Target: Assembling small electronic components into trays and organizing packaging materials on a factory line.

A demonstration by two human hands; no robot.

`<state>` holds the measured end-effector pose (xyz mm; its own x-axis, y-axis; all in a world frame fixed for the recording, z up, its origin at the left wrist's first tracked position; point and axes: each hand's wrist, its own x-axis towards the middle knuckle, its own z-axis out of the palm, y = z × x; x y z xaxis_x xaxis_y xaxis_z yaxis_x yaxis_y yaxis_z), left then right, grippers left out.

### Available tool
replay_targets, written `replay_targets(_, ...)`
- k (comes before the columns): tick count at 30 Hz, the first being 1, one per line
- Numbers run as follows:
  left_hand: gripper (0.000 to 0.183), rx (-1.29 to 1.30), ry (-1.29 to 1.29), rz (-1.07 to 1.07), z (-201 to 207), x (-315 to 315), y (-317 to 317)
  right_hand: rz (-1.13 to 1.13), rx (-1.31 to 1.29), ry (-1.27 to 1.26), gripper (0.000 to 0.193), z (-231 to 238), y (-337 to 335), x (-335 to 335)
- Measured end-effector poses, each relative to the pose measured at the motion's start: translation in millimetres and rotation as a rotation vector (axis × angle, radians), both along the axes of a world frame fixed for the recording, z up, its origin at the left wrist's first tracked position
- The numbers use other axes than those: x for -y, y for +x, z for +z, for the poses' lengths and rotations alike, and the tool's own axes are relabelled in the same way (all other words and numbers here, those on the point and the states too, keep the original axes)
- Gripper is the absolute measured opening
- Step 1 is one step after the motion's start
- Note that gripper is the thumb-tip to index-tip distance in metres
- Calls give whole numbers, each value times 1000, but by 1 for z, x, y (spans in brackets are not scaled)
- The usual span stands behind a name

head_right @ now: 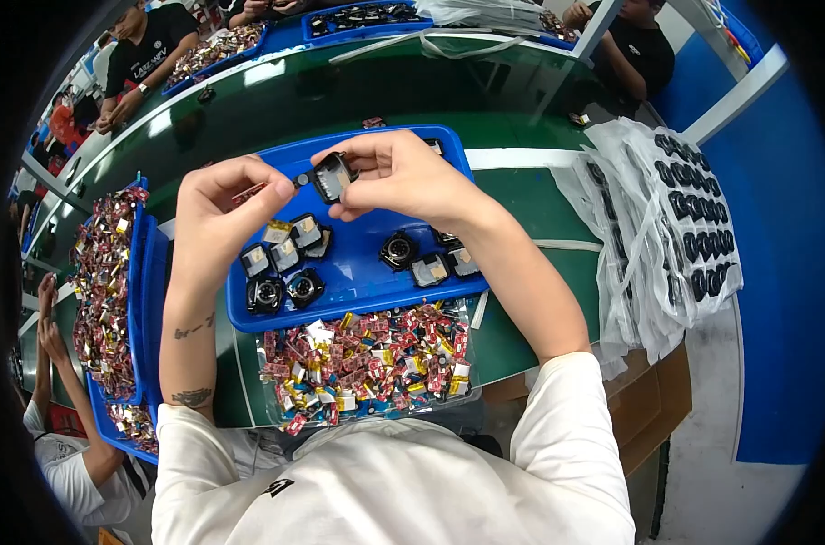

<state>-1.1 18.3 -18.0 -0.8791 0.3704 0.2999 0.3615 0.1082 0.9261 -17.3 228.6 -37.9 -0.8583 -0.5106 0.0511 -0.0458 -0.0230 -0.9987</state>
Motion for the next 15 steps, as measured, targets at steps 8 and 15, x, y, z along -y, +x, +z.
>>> replay_targets(8,14,-58,-127,117,-8,-9,0,-163,-75,-85,31,3,17,17)
replay_targets(15,15,-145,-186,153,-11,-9,-1,-153,-133,-65,28,-1,23,23)
